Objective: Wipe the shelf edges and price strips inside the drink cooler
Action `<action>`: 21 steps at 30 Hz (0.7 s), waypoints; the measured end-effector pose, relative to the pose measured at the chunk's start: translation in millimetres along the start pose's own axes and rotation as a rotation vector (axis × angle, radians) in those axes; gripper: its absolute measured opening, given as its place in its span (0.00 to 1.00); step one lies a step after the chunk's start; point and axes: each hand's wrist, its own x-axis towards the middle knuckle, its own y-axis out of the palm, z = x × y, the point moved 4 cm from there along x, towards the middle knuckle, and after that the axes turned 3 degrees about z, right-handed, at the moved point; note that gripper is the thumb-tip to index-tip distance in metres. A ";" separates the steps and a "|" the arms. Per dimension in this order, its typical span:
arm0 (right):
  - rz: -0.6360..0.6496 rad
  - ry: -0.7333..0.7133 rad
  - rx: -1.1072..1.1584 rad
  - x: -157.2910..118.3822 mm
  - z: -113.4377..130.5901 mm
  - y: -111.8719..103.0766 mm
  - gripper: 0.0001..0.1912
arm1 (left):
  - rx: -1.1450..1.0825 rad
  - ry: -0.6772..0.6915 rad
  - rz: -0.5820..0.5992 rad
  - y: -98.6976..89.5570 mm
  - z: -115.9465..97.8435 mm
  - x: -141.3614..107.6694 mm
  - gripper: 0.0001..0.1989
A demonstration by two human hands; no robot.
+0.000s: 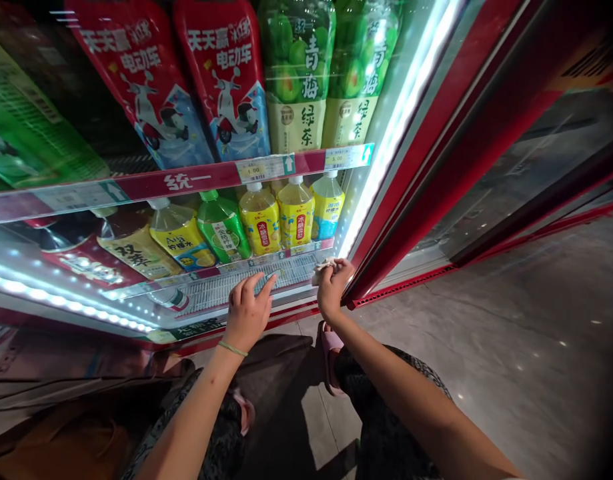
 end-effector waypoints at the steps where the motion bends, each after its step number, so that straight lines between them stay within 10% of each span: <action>1: 0.023 0.014 -0.010 -8.8 -4.5 5.4 0.10 | 0.003 -0.005 0.004 -0.6 1.9 -1.4 0.25; 8: 0.323 -0.388 -0.018 -9.9 38.6 17.9 0.11 | -0.034 -0.065 0.032 -6.3 9.6 -5.0 0.25; 13: 0.041 -0.409 -0.111 16.3 31.6 -5.6 0.12 | -0.062 -0.095 0.045 -7.8 17.2 -9.8 0.26; 21: 0.432 -0.640 -0.173 -26.1 41.8 38.7 0.10 | -0.057 -0.086 0.050 -11.6 19.0 -9.5 0.25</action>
